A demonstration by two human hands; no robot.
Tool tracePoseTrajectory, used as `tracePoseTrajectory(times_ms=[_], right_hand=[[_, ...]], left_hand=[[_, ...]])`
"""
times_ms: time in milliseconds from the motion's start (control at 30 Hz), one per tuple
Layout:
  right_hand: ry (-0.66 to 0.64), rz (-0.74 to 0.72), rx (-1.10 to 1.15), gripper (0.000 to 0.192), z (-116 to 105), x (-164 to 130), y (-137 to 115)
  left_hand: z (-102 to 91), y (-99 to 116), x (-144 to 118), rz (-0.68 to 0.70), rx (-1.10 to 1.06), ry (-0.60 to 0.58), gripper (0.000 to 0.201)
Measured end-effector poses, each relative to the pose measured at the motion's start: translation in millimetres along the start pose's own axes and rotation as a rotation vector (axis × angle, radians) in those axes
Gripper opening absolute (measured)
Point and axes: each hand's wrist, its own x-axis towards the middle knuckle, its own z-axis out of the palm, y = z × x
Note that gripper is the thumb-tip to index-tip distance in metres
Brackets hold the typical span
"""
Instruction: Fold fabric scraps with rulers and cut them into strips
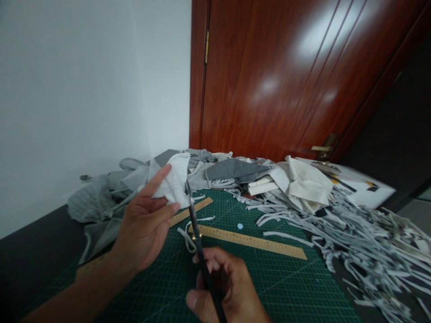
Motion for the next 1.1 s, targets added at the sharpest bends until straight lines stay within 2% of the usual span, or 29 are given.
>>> tracePoseTrajectory(times_ms=[100,233,467,767,900,1033,1100], right_hand=[[-0.035,0.054,-0.010,0.052,-1,-2,-4],[-0.031,0.036,-0.041,0.048,-2,-7,-7],[0.022,0.040,-0.084,0.045,5,-5,-10],[0.085,0.023,-0.131,0.046,10,-5,1],[0.091,0.005,-0.131,0.046,8,-5,-2],[-0.001,0.026,-0.144,0.046,5,-3,-4],[0.022,-0.004,-0.133,0.050,4,-1,0]], left_hand=[[-0.7,2,2,0.010,-0.012,0.000,0.088],[-1.2,2,3,0.036,-0.011,-0.004,0.088],[0.3,1,0,0.036,0.046,-0.004,0.091],[-3.7,-6,1,0.049,-0.022,0.033,0.058],[-5.0,-8,2,0.015,0.008,0.050,0.065],[-4.5,-8,2,0.026,0.054,0.075,0.068],[-3.6,-7,2,0.032,0.074,0.082,0.068]])
